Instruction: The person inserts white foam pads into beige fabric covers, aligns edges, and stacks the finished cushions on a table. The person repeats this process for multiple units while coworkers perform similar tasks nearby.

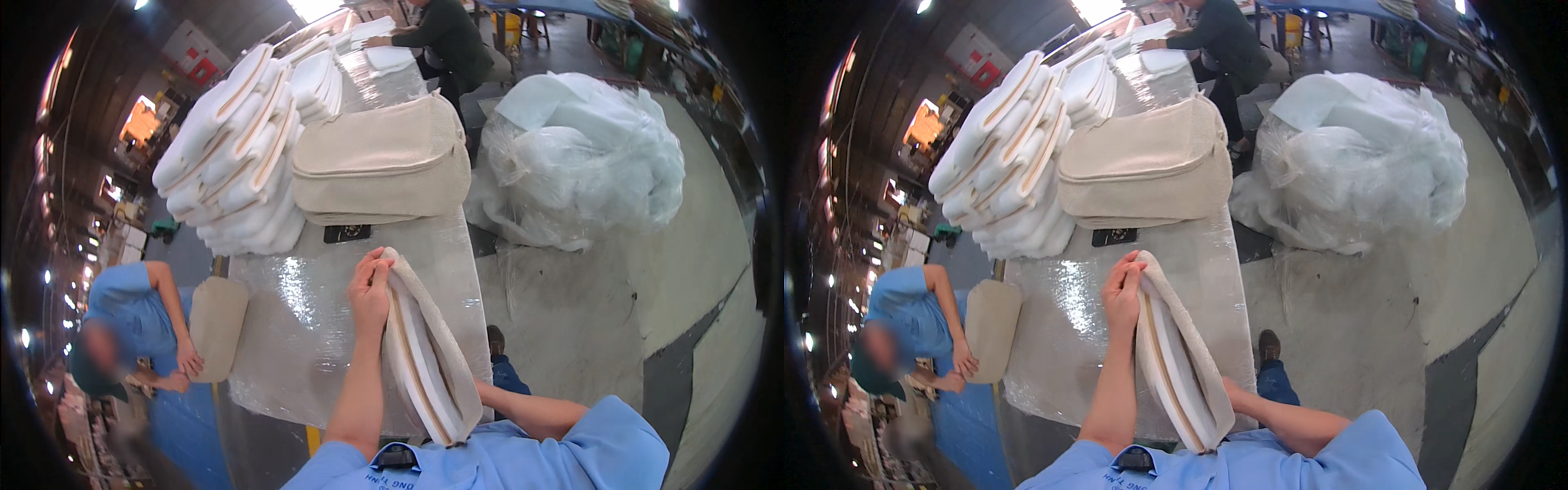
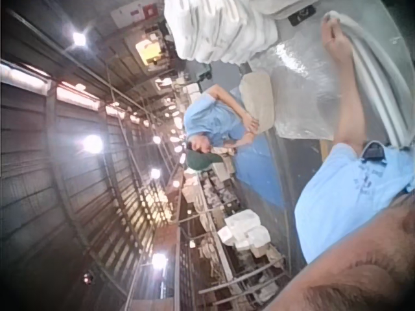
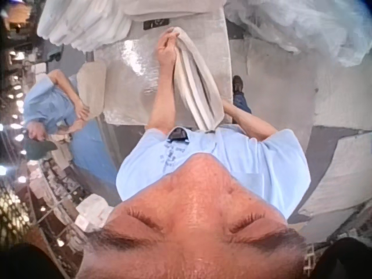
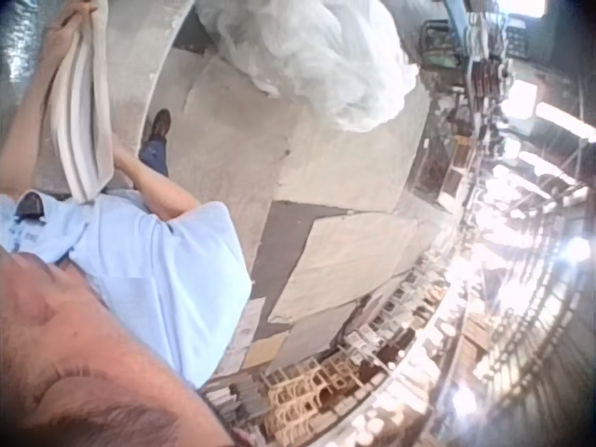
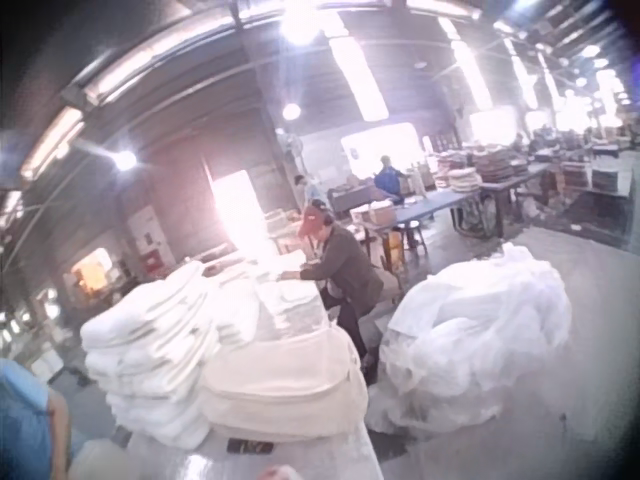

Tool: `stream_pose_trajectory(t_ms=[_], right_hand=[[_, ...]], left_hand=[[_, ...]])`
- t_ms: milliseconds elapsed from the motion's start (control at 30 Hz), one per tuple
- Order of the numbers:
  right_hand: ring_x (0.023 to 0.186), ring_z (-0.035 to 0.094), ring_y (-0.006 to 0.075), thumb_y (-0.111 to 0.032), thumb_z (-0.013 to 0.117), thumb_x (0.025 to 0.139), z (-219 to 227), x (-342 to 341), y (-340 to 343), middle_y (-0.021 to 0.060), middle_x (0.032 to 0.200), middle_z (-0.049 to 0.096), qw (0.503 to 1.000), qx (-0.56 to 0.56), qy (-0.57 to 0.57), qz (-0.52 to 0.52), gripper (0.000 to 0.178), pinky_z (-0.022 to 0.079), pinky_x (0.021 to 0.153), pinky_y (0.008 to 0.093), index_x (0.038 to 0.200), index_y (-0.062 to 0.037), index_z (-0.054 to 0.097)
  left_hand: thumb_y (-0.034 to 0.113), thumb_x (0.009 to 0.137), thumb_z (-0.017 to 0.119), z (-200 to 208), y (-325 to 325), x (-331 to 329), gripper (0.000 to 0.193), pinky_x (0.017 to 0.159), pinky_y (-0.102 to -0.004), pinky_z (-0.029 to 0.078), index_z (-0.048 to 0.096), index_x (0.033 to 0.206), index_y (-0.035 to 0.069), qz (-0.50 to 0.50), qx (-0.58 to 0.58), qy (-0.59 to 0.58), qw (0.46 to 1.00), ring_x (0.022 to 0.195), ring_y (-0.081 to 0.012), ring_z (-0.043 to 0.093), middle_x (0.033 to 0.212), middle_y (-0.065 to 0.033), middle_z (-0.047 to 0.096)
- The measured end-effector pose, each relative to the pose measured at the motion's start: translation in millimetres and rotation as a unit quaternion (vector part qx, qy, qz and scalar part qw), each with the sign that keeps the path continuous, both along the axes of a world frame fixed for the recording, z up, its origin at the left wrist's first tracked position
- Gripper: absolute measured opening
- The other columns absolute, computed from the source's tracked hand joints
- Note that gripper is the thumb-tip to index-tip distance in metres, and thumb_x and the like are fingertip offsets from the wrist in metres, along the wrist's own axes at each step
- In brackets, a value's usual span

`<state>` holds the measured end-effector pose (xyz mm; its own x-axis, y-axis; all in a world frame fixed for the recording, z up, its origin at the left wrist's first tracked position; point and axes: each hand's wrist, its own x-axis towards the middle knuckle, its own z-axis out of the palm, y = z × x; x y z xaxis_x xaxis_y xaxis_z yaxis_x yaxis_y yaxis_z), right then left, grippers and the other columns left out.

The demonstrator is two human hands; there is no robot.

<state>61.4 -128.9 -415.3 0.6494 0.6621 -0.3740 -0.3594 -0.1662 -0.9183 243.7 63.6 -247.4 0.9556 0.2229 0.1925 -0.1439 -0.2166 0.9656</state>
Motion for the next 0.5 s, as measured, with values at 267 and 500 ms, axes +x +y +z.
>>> stream_pose_trajectory(t_ms=[267,500], right_hand=[[0.117,0.068,0.028,-0.026,0.072,0.098,168,178,-18,0.0161,0.133,0.069,0.944,-0.022,-0.24,-0.226,0.059,0.054,0.099,0.0395,0.15,-0.0087,0.052],[0.11,0.067,0.0446,-0.019,0.076,0.088,182,198,46,0.022,0.121,0.066,0.877,-0.11,-0.44,-0.156,0.047,0.056,0.091,0.0509,0.13,-0.0069,0.06]], left_hand=[[0.032,0.112,0.049,-18,14,42,0.039,0.091,-0.0289,0.049,0.073,0.128,0.005,-0.155,-0.06,0.133,0.977,0.102,-0.0135,0.061,0.114,-0.0027,0.069],[0.029,0.111,0.045,-24,55,70,0.039,0.094,-0.0329,0.052,0.069,0.129,0.005,-0.208,-0.182,0.259,0.925,0.108,-0.0176,0.064,0.12,-0.0063,0.068]])
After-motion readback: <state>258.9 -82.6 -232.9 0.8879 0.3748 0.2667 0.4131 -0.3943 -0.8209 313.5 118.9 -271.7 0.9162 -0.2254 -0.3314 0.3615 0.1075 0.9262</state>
